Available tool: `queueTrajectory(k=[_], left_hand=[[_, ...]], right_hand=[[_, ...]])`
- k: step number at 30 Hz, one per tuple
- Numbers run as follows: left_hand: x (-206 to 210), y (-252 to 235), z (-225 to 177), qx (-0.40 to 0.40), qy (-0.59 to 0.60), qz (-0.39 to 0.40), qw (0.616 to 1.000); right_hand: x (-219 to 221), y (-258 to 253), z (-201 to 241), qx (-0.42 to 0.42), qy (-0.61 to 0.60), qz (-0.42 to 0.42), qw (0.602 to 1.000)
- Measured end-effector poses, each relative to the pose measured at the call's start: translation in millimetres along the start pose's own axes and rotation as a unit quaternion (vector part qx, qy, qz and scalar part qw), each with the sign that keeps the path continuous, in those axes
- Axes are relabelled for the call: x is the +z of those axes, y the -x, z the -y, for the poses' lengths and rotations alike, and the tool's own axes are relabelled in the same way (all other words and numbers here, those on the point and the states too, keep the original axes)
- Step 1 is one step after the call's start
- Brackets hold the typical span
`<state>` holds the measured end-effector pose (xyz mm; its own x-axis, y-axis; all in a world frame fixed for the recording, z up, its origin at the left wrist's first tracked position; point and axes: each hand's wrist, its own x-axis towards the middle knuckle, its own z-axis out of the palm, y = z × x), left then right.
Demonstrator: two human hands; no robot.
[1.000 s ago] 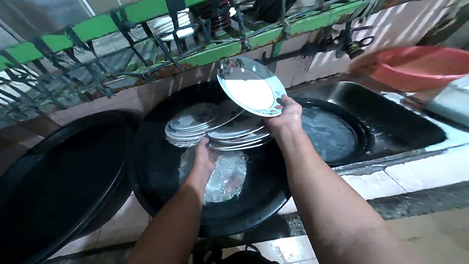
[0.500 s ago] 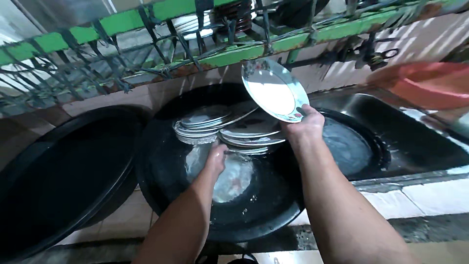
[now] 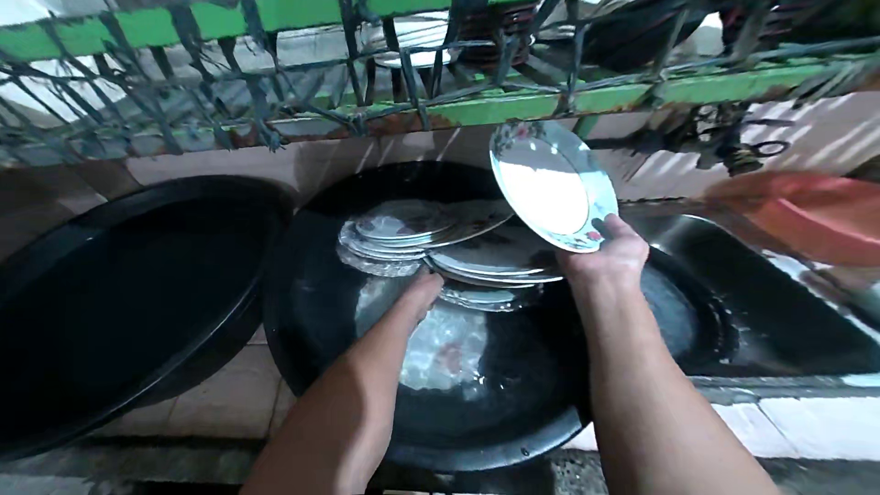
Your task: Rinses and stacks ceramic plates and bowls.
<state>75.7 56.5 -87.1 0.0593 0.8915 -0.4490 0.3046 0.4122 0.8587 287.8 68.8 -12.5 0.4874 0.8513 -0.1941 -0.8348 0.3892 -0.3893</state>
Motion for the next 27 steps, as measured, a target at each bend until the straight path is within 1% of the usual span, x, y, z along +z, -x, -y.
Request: queueTrajectory(k=[3,5,7,9,11,13,16,21,23,27], left_hand=[[3.0,9.3,-9.4,0.000,0.037,-0.021,0.999],[3.0,15.8,-15.6,-0.004,0.088,-0.036,0.995],[1.1,14.8,-16.7,-0.003,0.125,-0.039,0.991],[-2.4,16.0,-22.5,0.004,0.188,-0.030,0.982],[-5.6,14.6,-27.0,0.011,0.226,-0.018,0.974],[-9.1,12.3,-25.9,0.016,0.244,-0.010,0.970],[-9.8,11.5,-22.9,0.037,0.258,-0.044,0.964],[-10.3,14.4,-21.5,0.073,0.322,-0.038,0.943],[-7.5,16.4,-19.2,0.082,0.341,-0.048,0.935],[0.9,24.4,-18.7,0.054,0.411,-0.090,0.906]], right_hand=[[1.3,-0.8,3.2,0.001,-0.016,0.000,1.000],[-0.3,-3.2,3.2,0.009,-0.022,-0.006,1.000],[-1.3,-5.1,2.2,0.017,-0.033,-0.013,0.999],[0.2,-3.7,1.8,0.023,-0.042,-0.021,0.999],[0.4,-2.6,0.7,0.024,-0.041,-0.029,0.998],[-0.7,-3.1,0.0,0.031,-0.040,-0.028,0.998],[-0.4,-1.7,-1.9,0.041,-0.043,-0.028,0.998],[-4.8,-4.2,-4.0,0.039,-0.036,-0.019,0.998],[-5.0,-3.3,-5.4,0.040,-0.035,-0.014,0.998],[-8.8,-2.6,-6.2,0.040,-0.010,0.001,0.999]])
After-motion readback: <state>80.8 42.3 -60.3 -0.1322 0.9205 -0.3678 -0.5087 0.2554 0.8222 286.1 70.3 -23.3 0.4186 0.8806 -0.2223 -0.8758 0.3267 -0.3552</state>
